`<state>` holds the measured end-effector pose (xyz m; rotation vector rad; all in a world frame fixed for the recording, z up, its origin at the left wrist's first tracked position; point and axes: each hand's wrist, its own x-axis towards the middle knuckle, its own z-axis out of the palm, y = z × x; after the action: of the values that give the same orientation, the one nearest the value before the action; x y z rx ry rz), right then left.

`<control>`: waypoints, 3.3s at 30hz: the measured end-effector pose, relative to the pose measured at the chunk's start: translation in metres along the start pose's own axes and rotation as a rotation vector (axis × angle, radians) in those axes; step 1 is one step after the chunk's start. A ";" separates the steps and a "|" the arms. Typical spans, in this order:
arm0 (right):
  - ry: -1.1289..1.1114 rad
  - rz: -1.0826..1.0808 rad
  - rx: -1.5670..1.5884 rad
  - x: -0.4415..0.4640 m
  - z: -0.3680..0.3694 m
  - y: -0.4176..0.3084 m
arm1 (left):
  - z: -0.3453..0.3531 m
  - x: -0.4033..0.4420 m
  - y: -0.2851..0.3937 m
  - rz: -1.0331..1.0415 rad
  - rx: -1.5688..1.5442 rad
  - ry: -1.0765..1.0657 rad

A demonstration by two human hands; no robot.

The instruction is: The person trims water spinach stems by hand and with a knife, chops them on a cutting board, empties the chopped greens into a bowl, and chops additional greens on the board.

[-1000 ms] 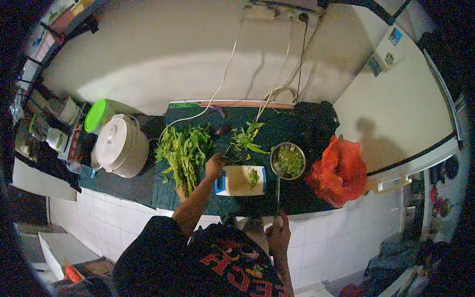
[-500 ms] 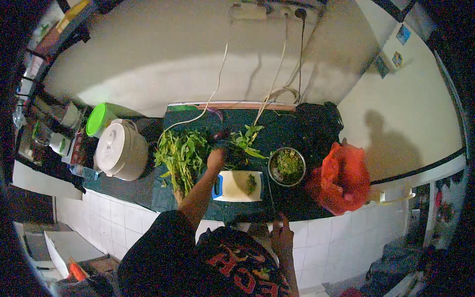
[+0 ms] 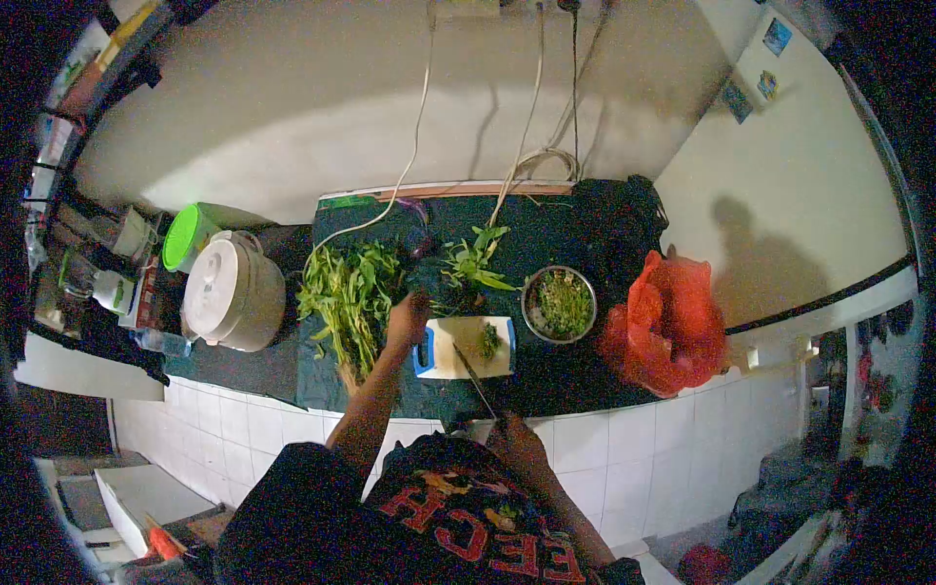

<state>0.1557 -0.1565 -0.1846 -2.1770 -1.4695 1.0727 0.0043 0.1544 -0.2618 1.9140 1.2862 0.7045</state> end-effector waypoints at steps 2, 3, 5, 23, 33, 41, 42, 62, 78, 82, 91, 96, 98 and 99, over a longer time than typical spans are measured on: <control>-0.004 -0.038 -0.032 0.008 0.017 -0.001 | -0.004 -0.032 0.002 -0.106 0.016 -0.082; -0.006 -0.042 -0.031 0.009 0.025 -0.001 | 0.004 -0.044 -0.013 -0.146 -0.098 -0.071; 0.031 -0.029 -0.106 0.012 0.045 0.000 | -0.004 -0.072 0.002 -0.111 -0.070 -0.071; 0.288 0.248 -0.101 0.026 0.050 -0.010 | 0.066 -0.082 -0.025 0.378 0.370 -0.164; 0.315 0.163 -0.052 0.026 0.060 -0.006 | 0.055 -0.092 -0.020 0.429 0.405 -0.126; 0.324 0.185 0.143 -0.026 0.041 -0.012 | 0.039 -0.064 -0.037 0.259 0.333 -0.198; 0.328 0.184 0.141 -0.033 0.044 -0.009 | 0.041 -0.053 -0.041 0.372 0.368 -0.226; 0.300 0.177 0.144 -0.094 0.072 0.028 | 0.016 -0.094 -0.044 -0.272 0.376 -0.102; 0.335 -0.171 0.020 -0.025 0.009 0.043 | -0.001 -0.114 -0.003 -0.451 -0.891 0.021; 0.351 -0.194 0.138 0.004 -0.032 0.019 | -0.011 -0.104 0.076 -0.362 -0.810 -0.021; 0.542 0.039 0.026 0.078 -0.054 0.077 | 0.059 -0.066 0.115 -0.362 -0.936 -0.038; 0.686 0.047 -0.014 0.089 -0.076 0.109 | 0.084 -0.053 0.127 -0.377 -0.879 -0.013; 0.688 0.037 -0.016 0.084 -0.085 0.106 | 0.085 -0.055 0.161 -0.445 -0.876 0.035; 0.635 0.045 0.018 0.079 -0.092 0.097 | 0.086 -0.055 0.174 -0.503 -0.878 0.089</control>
<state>0.3020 -0.1139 -0.2138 -2.2461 -1.1109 0.3346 0.1447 0.0379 -0.1763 0.8262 1.1602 0.8871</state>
